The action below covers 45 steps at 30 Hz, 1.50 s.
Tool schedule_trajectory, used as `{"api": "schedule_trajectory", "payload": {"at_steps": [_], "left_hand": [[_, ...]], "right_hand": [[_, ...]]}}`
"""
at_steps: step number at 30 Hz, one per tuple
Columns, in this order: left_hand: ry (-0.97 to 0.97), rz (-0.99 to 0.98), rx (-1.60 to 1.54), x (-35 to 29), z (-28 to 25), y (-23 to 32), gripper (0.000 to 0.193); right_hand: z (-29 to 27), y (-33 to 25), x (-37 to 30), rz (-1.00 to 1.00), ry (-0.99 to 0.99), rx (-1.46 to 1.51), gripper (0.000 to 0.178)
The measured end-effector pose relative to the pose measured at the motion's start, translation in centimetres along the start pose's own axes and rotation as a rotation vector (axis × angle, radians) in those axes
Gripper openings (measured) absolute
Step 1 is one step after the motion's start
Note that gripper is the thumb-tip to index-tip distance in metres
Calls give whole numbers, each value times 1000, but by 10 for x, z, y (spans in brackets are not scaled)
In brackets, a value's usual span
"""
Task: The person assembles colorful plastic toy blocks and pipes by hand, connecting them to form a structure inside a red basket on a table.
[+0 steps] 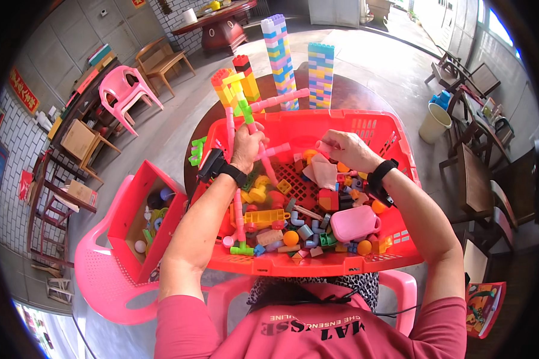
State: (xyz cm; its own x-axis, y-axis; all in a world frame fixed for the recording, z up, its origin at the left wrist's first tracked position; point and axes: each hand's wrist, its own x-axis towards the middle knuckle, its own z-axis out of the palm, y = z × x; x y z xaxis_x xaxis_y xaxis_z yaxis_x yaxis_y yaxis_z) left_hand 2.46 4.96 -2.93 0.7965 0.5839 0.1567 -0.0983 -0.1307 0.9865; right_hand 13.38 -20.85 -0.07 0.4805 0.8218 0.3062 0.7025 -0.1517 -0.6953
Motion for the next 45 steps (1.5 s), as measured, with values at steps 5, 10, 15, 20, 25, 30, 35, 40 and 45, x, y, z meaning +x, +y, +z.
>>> {"api": "schedule_trajectory", "payload": {"at_steps": [5,10,15,20,25,30,35,40,45], "left_hand": [[-147,-88,-209,-12,6,6,7],[-267,-30,53,-16,8,10,14],[-441,18,278,-11,-1,14,9],[-666,-74,289,-8,-17,26,20],[-698,-324,370,-10,-20,31,25],[-674,-257,364,-10,-15,33,24],[-628,-230,129,-9,-14,39,25],[-526,-274,-257,-8,-12,45,26],[-566,-255,-491,-11,-6,49,39]], "right_hand": [[1,2,-1,-32,-54,-58,17],[1,-7,-1,61,-165,-38,18],[-1,-18,-2,180,-114,140,31],[0,-14,0,160,-118,134,32],[-1,-10,3,197,-61,365,17],[-7,-15,4,273,-58,412,18],[-8,-18,4,222,20,520,17],[-9,-20,5,225,-19,512,15],[-8,-24,4,219,-57,579,9]]}}
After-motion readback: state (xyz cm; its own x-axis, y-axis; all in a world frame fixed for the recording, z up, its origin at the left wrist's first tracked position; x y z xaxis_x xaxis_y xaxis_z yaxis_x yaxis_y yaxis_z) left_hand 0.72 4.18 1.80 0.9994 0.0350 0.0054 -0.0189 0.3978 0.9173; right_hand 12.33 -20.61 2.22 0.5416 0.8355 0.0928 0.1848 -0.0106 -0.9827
